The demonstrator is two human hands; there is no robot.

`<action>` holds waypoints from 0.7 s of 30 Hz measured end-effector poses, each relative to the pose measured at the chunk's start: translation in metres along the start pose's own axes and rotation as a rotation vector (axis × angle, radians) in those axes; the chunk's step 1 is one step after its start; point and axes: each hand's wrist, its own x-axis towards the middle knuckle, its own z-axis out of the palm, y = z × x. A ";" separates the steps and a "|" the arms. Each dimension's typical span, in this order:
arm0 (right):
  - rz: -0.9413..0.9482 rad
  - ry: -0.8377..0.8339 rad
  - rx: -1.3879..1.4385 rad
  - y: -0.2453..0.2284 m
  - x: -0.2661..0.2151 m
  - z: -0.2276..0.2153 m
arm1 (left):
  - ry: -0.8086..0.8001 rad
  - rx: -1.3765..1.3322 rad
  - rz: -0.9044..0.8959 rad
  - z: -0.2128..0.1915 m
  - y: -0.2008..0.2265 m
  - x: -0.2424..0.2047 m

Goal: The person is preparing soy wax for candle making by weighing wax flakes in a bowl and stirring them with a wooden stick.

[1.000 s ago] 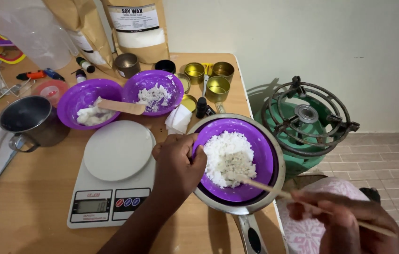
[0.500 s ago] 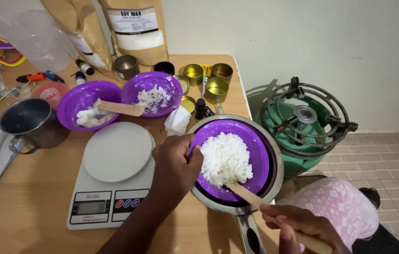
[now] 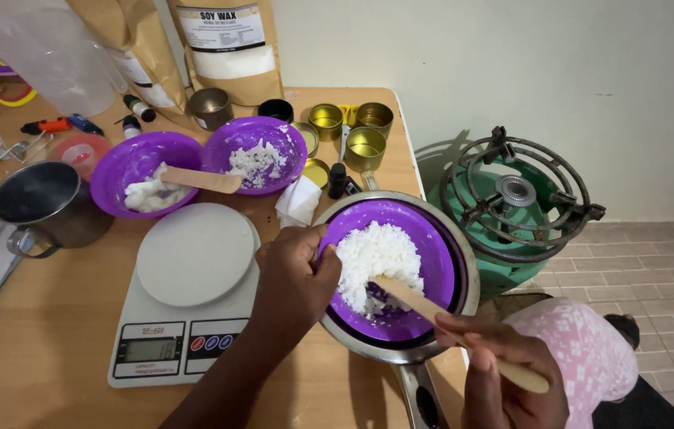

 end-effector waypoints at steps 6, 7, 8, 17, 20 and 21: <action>-0.077 0.046 0.034 0.008 0.010 0.001 | 0.011 0.082 -0.041 0.006 -0.004 -0.001; -0.078 0.045 0.036 0.004 0.012 -0.005 | 0.013 0.083 -0.042 0.005 -0.003 -0.001; -0.057 0.014 0.034 0.000 0.014 -0.010 | 0.022 0.085 -0.021 0.005 -0.003 0.000; 0.002 0.025 -0.027 -0.013 0.041 -0.006 | 0.046 0.110 0.049 0.005 -0.003 -0.001; 0.044 0.010 0.037 -0.012 0.042 0.004 | 0.028 0.007 0.085 0.002 0.003 -0.001; 0.088 -0.022 0.075 -0.012 0.042 0.007 | -0.003 -0.082 0.078 0.000 0.005 -0.001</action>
